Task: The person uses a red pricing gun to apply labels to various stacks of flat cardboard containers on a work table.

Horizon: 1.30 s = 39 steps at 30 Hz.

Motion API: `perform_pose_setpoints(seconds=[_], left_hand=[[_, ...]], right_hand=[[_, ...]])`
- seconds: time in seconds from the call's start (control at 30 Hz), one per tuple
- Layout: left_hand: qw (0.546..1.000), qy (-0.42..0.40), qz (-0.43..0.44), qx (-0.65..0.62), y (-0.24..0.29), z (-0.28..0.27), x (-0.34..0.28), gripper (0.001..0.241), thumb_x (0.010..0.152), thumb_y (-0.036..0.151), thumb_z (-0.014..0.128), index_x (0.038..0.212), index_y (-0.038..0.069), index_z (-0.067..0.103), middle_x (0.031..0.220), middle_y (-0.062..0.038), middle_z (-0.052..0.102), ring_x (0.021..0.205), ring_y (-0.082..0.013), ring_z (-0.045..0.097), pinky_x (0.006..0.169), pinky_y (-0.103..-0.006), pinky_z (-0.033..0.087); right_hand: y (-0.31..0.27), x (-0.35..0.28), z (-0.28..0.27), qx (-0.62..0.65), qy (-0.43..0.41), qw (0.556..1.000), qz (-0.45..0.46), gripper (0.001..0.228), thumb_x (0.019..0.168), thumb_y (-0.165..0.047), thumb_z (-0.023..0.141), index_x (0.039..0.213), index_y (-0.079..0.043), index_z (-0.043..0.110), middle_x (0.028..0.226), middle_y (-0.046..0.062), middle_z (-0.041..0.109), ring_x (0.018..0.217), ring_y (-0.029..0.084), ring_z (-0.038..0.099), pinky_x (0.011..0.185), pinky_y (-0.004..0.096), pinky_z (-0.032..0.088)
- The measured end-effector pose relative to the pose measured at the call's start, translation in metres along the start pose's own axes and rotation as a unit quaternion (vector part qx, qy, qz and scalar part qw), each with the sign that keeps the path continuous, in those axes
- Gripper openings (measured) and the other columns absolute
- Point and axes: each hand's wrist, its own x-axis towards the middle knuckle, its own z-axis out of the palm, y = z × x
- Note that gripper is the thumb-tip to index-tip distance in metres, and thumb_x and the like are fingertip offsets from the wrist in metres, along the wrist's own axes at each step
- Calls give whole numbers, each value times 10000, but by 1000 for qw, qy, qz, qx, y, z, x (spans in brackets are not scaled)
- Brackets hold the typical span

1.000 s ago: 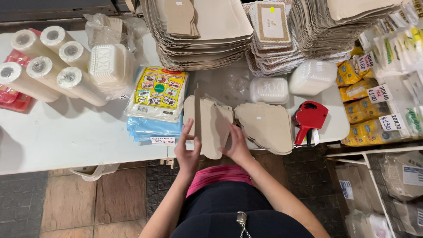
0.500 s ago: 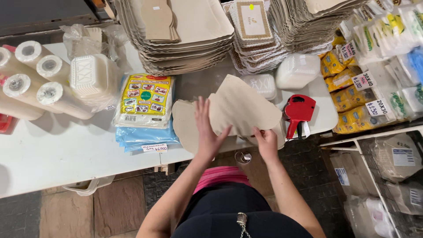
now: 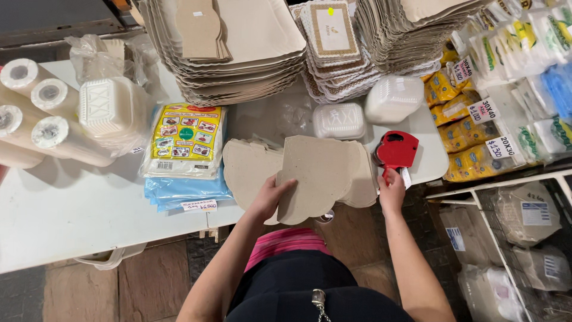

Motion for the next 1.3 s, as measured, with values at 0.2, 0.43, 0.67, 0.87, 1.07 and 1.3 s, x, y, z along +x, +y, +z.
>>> perform_pose_setpoints(seconds=[0.2, 0.43, 0.67, 0.87, 1.07, 1.3], left_hand=[[998, 43, -17, -42, -25, -18, 11, 354, 900, 272, 894, 1142, 73, 729, 986, -156, 798, 847, -292, 791, 706, -500, 651], [997, 65, -23, -45, -7, -14, -22, 368, 902, 303, 893, 1106, 50, 722, 979, -139, 752, 890, -286, 727, 788, -524, 616], [996, 71, -35, -51, 4, -9, -32, 332, 893, 263, 886, 1098, 70, 712, 936, -119, 750, 859, -272, 750, 755, -481, 627], [997, 60, -24, -53, -9, -17, -8, 369, 920, 266, 859, 1172, 63, 684, 975, -128, 736, 880, -268, 734, 786, -482, 607], [998, 23, -50, -19, 16, 5, -14, 515, 927, 314, 672, 1371, 66, 599, 1239, -140, 701, 1077, -274, 664, 907, -404, 556], [1000, -25, 9, 2, -15, 7, 3, 517, 1009, 254, 751, 1437, 9, 593, 1318, -256, 689, 1210, -389, 670, 1009, -626, 529]], right_hand=[[96, 64, 27, -254, -25, 959, 122, 958, 845, -588, 818, 1533, -3, 498, 1491, 228, 430, 1393, 509, 391, 1155, 600, 376], [56, 70, 32, -264, -10, 948, 178, 944, 862, -376, 872, 1561, 36, 390, 1496, 263, 380, 1432, 490, 316, 1189, 588, 337], [105, 75, 10, -219, 16, 956, 196, 802, 704, -352, 907, 1370, -33, 594, 1326, 227, 499, 1292, 444, 428, 1032, 581, 430], [41, -34, -73, 263, -39, 955, 128, 644, 704, -91, 653, 1335, -5, 550, 1213, 173, 561, 1133, 299, 532, 951, 500, 458], [-75, -127, -109, 261, -225, 939, 17, 172, 935, -83, 659, 1070, -15, 742, 982, 133, 783, 941, 278, 768, 982, 450, 611], [-145, -157, -60, 116, -274, 954, 34, 386, 899, -337, 832, 962, 44, 831, 937, 277, 818, 838, 353, 817, 767, 471, 666]])
